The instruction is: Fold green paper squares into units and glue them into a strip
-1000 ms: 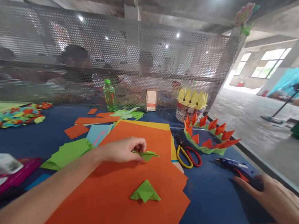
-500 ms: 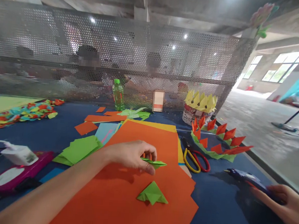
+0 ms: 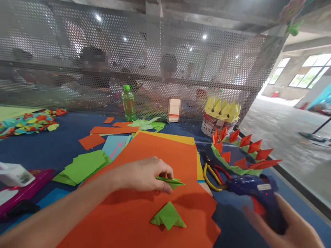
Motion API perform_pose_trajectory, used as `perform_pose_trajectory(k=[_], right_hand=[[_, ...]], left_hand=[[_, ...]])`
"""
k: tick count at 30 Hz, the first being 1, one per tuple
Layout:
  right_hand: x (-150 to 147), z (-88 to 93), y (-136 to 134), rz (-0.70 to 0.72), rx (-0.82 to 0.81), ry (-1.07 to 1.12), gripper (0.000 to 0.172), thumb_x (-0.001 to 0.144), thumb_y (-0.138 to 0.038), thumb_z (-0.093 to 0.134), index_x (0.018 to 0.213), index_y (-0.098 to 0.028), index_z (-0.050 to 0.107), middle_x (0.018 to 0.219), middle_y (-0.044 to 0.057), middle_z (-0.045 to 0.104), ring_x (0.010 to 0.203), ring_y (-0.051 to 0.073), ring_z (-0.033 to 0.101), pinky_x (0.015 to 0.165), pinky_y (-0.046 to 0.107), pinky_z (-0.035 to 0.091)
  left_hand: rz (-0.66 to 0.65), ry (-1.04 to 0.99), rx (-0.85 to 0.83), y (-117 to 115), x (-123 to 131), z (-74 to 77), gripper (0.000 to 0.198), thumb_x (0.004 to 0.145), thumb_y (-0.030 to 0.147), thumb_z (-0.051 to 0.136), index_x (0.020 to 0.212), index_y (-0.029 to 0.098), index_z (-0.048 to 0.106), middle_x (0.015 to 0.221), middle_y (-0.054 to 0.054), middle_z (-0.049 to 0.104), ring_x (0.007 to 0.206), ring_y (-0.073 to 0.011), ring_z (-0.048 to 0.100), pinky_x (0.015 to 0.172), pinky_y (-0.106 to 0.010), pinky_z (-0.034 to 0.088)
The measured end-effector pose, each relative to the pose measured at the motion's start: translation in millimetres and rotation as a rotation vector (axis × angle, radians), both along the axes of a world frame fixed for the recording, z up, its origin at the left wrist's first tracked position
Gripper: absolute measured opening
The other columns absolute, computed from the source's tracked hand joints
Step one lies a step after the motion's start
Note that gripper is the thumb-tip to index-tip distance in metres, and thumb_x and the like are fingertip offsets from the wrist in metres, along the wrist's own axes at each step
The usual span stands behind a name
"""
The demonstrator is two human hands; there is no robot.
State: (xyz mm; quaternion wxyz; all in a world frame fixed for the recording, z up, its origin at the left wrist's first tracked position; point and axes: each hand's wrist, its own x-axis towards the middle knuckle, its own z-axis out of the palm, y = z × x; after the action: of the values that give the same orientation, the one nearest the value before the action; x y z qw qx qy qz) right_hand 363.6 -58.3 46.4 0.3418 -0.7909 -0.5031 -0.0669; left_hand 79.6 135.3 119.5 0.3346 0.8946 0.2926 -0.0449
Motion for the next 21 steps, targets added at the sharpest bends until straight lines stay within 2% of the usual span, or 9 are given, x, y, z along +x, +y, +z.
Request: perform_pose_trajectory(k=[2,5,11,17,21], right_hand=[[-12.4,-7.3,6.0,0.068,0.001,0.016,0.043,0.076,-0.069,0.063,0.078,-0.028,0.051,0.053,-0.003,0.060,0.041,0.018,0.055,0.040,0.028,0.045],[-33.6,-14.2,12.0,0.048,0.044,-0.080,0.041,0.080,-0.065,0.062,0.078,-0.028,0.044,0.050,-0.006,0.057,0.037,0.017,0.055,0.039,0.027,0.041],[-49.7,-24.4,18.9,0.015,0.059,-0.255,0.033,0.089,-0.056,0.053,0.099,-0.025,0.051,0.059,-0.001,0.065,0.041,0.022,0.063,0.041,0.029,0.042],[-53.4,-29.5,19.6,-0.032,0.104,-0.346,0.038,0.094,-0.060,0.044,0.095,-0.023,0.053,0.061,0.001,0.068,0.042,0.023,0.064,0.041,0.031,0.043],[-57.2,-27.8,19.7,-0.049,0.110,-0.423,0.042,0.097,-0.062,0.039,0.094,-0.023,0.053,0.054,-0.001,0.063,0.043,0.025,0.066,0.042,0.032,0.044]], left_hand=[[0.007,0.011,0.001,-3.3,1.5,1.9,0.023,0.084,0.043,0.069,0.089,0.021,0.071,0.082,-0.001,0.071,0.070,-0.0158,0.058,0.058,-0.025,0.031],[0.017,0.019,-0.014,-7.8,3.2,5.1,0.018,0.083,0.039,0.069,0.086,0.022,0.070,0.081,0.000,0.070,0.069,-0.0154,0.059,0.057,-0.024,0.031],[0.039,0.025,-0.039,-12.5,4.7,9.0,0.016,0.081,0.037,0.069,0.080,0.022,0.069,0.075,0.001,0.067,0.065,-0.0145,0.058,0.054,-0.024,0.030],[0.032,0.018,-0.057,-12.3,4.3,6.6,0.020,0.084,0.041,0.068,0.084,0.021,0.069,0.073,0.002,0.066,0.064,-0.0125,0.056,0.054,-0.022,0.030],[0.026,0.016,-0.055,-13.1,3.8,6.8,0.020,0.085,0.041,0.066,0.084,0.021,0.069,0.072,0.003,0.064,0.063,-0.0117,0.055,0.053,-0.022,0.030]])
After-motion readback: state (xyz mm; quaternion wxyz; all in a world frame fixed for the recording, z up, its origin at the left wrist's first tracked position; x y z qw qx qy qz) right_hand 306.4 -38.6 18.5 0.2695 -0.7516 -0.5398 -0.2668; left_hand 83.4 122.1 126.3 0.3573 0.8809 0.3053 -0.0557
